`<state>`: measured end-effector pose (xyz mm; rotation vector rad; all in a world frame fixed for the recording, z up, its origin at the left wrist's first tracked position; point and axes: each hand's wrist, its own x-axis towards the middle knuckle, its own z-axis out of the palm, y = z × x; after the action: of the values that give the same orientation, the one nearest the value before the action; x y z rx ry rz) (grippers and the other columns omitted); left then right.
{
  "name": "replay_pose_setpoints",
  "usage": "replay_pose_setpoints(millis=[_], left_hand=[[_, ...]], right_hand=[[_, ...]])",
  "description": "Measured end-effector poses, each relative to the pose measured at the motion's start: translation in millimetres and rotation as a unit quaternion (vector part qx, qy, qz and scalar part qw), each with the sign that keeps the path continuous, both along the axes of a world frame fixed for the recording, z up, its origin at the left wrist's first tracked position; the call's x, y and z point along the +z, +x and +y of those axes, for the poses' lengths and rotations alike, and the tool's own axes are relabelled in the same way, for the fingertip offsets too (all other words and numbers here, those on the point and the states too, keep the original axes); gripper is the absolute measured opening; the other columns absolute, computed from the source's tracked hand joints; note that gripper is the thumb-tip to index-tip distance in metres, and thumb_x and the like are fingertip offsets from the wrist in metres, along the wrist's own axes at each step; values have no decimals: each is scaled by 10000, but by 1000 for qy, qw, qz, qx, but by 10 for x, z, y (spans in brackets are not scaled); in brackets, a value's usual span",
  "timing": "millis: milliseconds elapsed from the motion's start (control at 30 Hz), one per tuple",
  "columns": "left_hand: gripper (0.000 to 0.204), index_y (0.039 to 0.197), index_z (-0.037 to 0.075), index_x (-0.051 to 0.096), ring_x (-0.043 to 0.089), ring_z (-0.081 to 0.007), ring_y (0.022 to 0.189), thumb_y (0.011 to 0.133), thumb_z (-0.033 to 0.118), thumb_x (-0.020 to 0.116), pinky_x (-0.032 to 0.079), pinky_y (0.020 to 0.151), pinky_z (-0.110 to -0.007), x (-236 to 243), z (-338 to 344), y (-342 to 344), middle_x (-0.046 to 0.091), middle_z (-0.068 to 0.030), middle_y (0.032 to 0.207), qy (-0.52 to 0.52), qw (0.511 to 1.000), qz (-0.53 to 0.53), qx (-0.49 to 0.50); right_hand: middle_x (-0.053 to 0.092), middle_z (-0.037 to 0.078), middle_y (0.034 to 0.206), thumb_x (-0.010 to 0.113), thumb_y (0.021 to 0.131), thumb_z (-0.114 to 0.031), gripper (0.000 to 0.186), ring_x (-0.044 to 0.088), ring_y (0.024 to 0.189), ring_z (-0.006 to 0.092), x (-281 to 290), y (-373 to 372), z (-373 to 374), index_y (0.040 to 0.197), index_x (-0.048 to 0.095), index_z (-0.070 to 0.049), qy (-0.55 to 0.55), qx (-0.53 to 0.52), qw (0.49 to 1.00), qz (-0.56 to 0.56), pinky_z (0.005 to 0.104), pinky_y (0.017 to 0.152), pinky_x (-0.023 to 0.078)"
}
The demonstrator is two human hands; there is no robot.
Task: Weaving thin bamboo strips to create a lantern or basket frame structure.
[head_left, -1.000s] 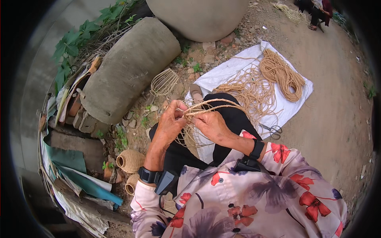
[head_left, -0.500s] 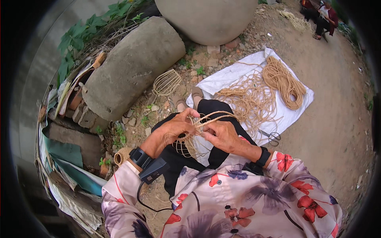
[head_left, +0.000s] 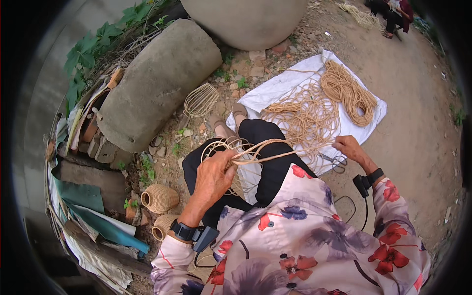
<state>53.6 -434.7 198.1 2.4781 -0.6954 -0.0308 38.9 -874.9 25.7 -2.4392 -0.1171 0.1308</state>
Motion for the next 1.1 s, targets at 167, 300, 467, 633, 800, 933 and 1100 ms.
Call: replay_pose_setpoints(millis=[167, 300, 467, 633, 800, 933, 1100], left_hand=[[285, 1048, 85, 623, 621, -325, 840, 776, -1, 638, 465, 775, -415, -172, -27, -79, 654, -109, 903, -32, 994, -93, 39], [227, 1003, 53, 644, 634, -221, 736, 787, -19, 633, 476, 695, -330, -113, 47, 10, 672, -93, 851, -87, 993, -20, 72], [174, 985, 16, 644, 564, -59, 728, 815, -17, 647, 473, 683, -241, 50, 221, 279, 638, -6, 789, -165, 976, 114, 87], [192, 997, 29, 645, 564, -56, 795, 815, -34, 640, 476, 740, -236, -7, 378, 416, 644, 20, 871, -198, 961, 186, 50], [246, 1044, 29, 631, 590, -79, 809, 806, -18, 668, 499, 763, -248, 35, 290, 368, 675, -14, 903, -189, 963, 190, 22], [215, 1034, 32, 632, 589, -79, 809, 823, 24, 671, 495, 726, -240, 80, 192, 325, 651, 4, 892, -139, 979, 151, -4], [253, 1027, 41, 639, 563, -71, 766, 778, 13, 675, 475, 692, -246, 86, 254, 283, 641, 24, 880, -105, 991, 81, 0]], right_hand=[[664, 174, 869, 627, 792, -171, 175, 652, 804, 398, -873, -790, -1600, 914, 661, -50, -378, -263, 886, 58, 468, 680, 519], [663, 163, 892, 632, 804, -134, 185, 645, 843, 345, -272, -235, -345, 934, 656, -4, -56, -176, 974, -133, 408, 755, 502], [594, 136, 1016, 660, 860, -297, 364, 552, 1001, 330, 678, -28, 1346, 1123, 614, -49, 129, 98, 964, -211, 412, 884, 423], [599, 108, 869, 603, 920, -342, 335, 567, 877, 267, 835, -139, 1910, 1098, 628, -59, 36, 217, 952, -212, 377, 820, 414], [537, -41, 637, 537, 984, -264, 315, 470, 589, 84, 389, -227, 781, 830, 665, -21, 335, 15, 941, 48, 278, 557, 399], [615, 178, 653, 587, 928, -239, 235, 618, 625, 339, -195, -588, -422, 812, 604, -36, -107, -121, 984, -72, 435, 564, 456], [619, 234, 676, 577, 932, -228, 196, 622, 657, 435, -58, -485, -139, 861, 563, -46, -249, -172, 950, -83, 521, 565, 469]])
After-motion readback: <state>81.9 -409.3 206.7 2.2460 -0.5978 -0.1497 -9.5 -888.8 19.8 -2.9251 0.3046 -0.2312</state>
